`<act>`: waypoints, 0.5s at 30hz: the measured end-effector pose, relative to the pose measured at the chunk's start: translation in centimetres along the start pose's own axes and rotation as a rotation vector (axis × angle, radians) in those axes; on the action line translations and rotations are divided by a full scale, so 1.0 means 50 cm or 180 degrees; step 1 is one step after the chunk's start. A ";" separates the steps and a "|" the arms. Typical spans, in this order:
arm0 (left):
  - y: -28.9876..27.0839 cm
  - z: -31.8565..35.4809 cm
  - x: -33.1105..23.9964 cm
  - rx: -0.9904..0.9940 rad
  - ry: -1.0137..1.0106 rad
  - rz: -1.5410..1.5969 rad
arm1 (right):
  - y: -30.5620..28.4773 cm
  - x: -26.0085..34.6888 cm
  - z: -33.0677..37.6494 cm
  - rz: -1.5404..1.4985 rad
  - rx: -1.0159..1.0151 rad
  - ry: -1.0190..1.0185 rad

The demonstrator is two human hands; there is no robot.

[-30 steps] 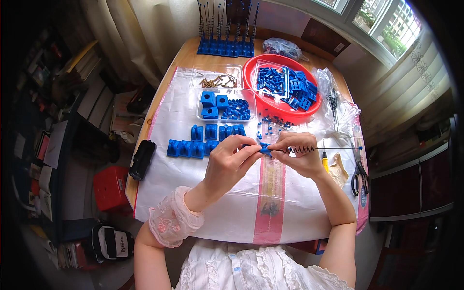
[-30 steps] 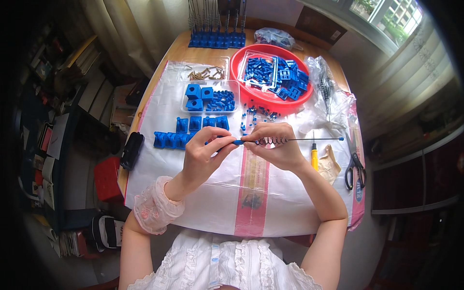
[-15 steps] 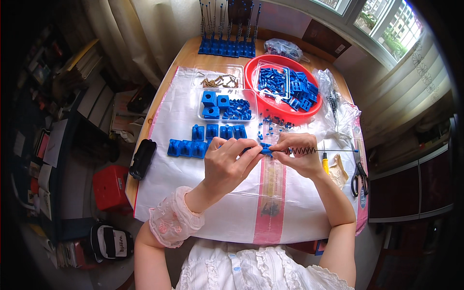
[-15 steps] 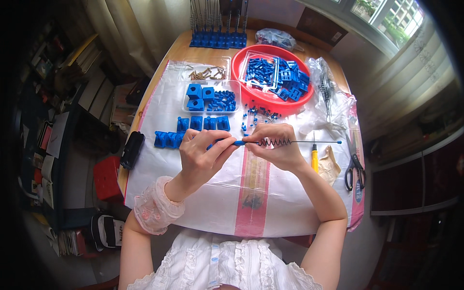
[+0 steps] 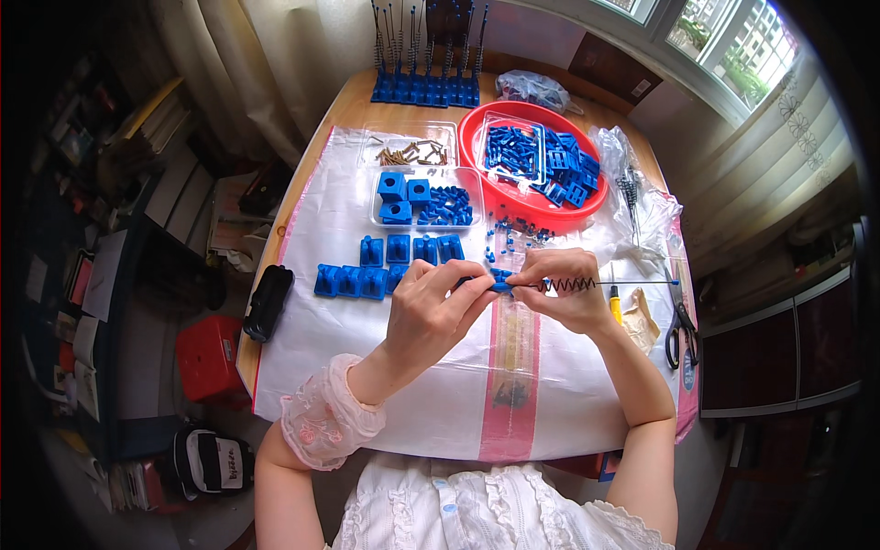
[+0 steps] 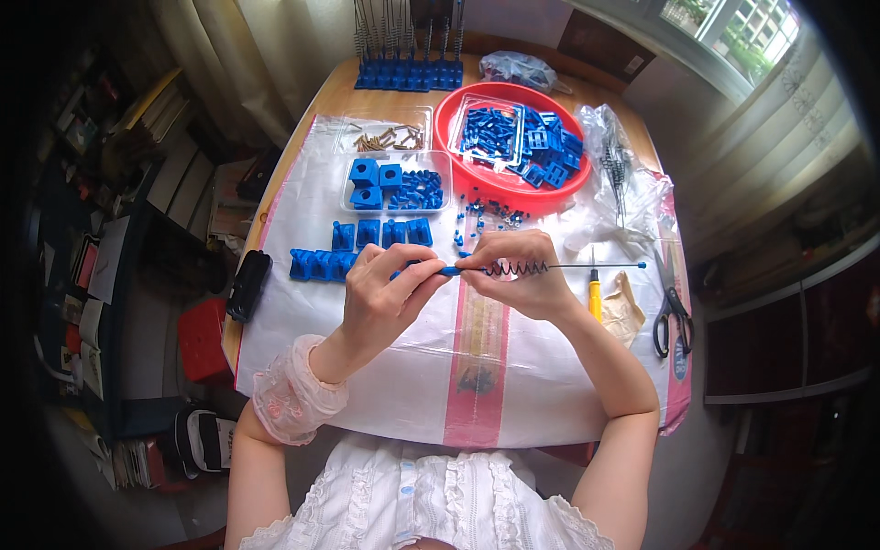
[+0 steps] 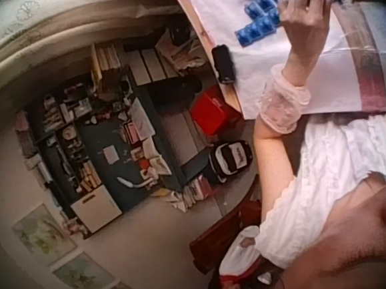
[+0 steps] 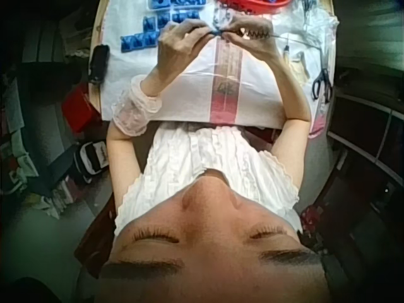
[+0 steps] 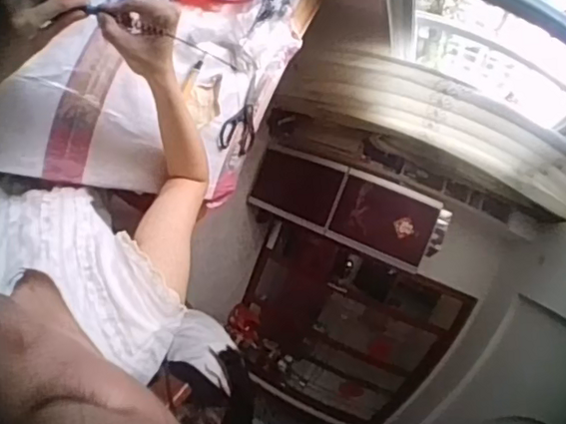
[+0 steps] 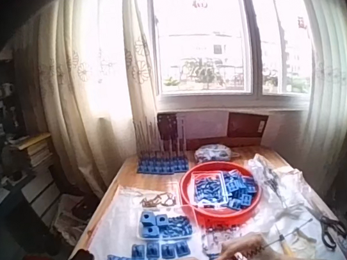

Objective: Assembling small blue plastic lighting components and coiled wire parts at a table.

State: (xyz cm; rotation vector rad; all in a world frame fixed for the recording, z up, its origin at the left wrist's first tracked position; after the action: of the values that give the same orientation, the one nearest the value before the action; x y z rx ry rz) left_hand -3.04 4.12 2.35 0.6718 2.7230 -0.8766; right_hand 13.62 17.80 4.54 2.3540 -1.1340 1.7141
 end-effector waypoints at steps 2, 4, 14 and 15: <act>0.001 0.001 0.000 0.0027 -0.0032 0.0038 | 0.000 -0.001 0.000 -0.0007 0.0008 -0.0010; 0.001 0.001 0.001 0.0066 -0.0049 0.0085 | 0.001 -0.002 -0.001 -0.0028 0.0013 0.0000; 0.001 -0.002 0.000 0.0146 -0.0052 0.0226 | -0.003 0.004 -0.001 -0.0043 0.0076 0.0050; 0.001 -0.002 0.000 0.0162 -0.0076 0.0259 | -0.003 0.004 -0.001 -0.0043 0.0086 0.0046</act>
State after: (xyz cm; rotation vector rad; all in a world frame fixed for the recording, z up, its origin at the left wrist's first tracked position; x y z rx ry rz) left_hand -3.02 4.20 2.42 0.7711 2.6404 -0.9313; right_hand 13.71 17.83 4.76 2.3550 -1.0970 1.7504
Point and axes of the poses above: each hand's wrist, its own z-axis away from the middle knuckle, its own y-axis out of the palm, x = y × z, the point moved 2 cm from there along -z, towards the middle knuckle, and after that the axes turned 1 degree about x, right-handed, at the moved point
